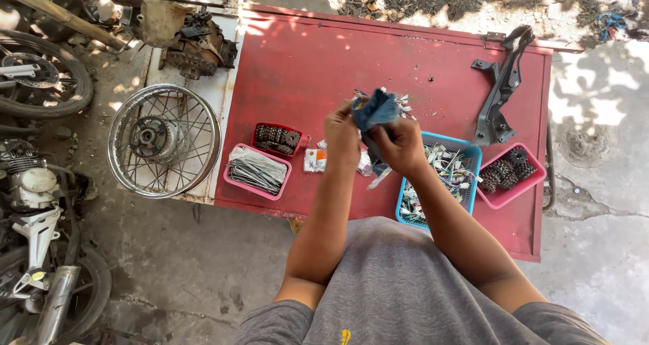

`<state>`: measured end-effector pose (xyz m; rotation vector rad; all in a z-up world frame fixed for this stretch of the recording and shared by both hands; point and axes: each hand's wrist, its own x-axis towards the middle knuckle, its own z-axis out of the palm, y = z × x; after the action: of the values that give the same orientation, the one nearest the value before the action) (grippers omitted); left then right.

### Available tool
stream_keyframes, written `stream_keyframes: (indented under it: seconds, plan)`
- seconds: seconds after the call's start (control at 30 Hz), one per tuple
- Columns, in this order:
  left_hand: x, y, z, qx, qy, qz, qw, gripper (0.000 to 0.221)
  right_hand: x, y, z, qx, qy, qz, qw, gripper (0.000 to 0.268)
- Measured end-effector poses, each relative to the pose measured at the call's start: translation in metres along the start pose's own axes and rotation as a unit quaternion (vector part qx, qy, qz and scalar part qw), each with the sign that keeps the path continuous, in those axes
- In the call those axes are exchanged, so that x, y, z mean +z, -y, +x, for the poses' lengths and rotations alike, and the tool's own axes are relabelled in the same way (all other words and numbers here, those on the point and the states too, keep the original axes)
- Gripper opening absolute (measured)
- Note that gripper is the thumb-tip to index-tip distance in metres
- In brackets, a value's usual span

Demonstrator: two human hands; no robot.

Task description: The person is cleaning motorcycle wiring harnesses and electrical connectors using a cloth rag on a repair table.

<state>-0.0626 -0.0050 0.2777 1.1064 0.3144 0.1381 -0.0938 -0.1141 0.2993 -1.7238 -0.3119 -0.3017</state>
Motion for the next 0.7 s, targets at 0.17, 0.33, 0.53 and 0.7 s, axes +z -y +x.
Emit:
stream_keyframes:
  seconds: [0.17,0.33,0.53,0.7]
  plan:
    - [-0.02,-0.013,0.036,-0.018,-0.085,-0.111,0.99,0.022,-0.008,-0.02,-0.004,-0.065,0.083,-0.012,0.994,0.03]
    - [-0.022,-0.022,0.045,0.043,-0.118,-0.064,0.99,0.031,-0.025,-0.028,-0.001,0.005,0.138,-0.103,0.985,0.015]
    - [-0.019,0.003,0.041,0.152,-0.074,0.082,0.982,0.022,-0.031,-0.03,0.014,0.096,-0.088,-0.057,0.99,0.021]
    - [0.008,0.032,0.013,0.177,0.018,0.123,0.976,0.02,-0.011,-0.039,0.008,0.051,0.0,-0.075,0.996,0.012]
